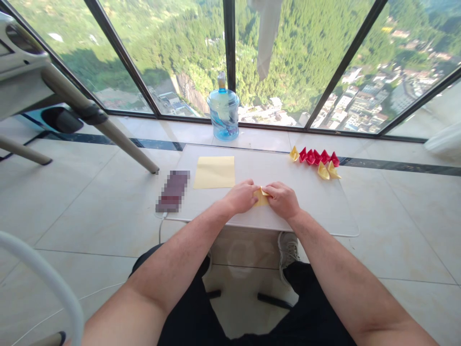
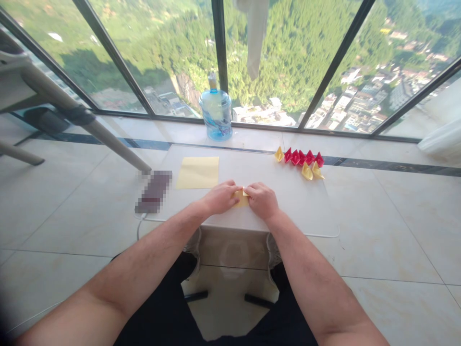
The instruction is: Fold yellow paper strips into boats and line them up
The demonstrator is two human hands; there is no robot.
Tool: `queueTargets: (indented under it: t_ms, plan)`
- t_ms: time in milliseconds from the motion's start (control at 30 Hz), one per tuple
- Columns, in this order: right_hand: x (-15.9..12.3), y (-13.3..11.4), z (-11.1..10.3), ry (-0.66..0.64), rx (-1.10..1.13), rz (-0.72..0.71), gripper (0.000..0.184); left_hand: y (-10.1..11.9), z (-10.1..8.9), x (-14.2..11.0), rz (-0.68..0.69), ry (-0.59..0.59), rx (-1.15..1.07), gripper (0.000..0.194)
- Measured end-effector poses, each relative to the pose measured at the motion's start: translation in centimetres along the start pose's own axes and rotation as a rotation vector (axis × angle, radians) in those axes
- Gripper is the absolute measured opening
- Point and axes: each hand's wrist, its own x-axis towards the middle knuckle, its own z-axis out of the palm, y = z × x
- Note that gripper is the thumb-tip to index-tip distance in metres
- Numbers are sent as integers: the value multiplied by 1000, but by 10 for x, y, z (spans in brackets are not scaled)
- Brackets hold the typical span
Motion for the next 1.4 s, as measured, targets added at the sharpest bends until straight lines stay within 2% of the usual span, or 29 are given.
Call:
queueTargets:
  t_ms: [233,433,567,867,1400]
  plan:
    - [-3,5,-6,-41,1,-63,32,0,1,0,15,6,14,43]
    - [-7,7,-4,32,35,-64,28,1,0,0,14,-7,11,41]
    - [-7,9,-4,30,12,-77,27,1,0,1,7,-4,17,42]
    - [-7,16,0,119,-1,-227,26,1,1,1,23,-9,46,40]
    - [-8,13,-7,102,22,-307,28,2,1,0,-9,2,39,41]
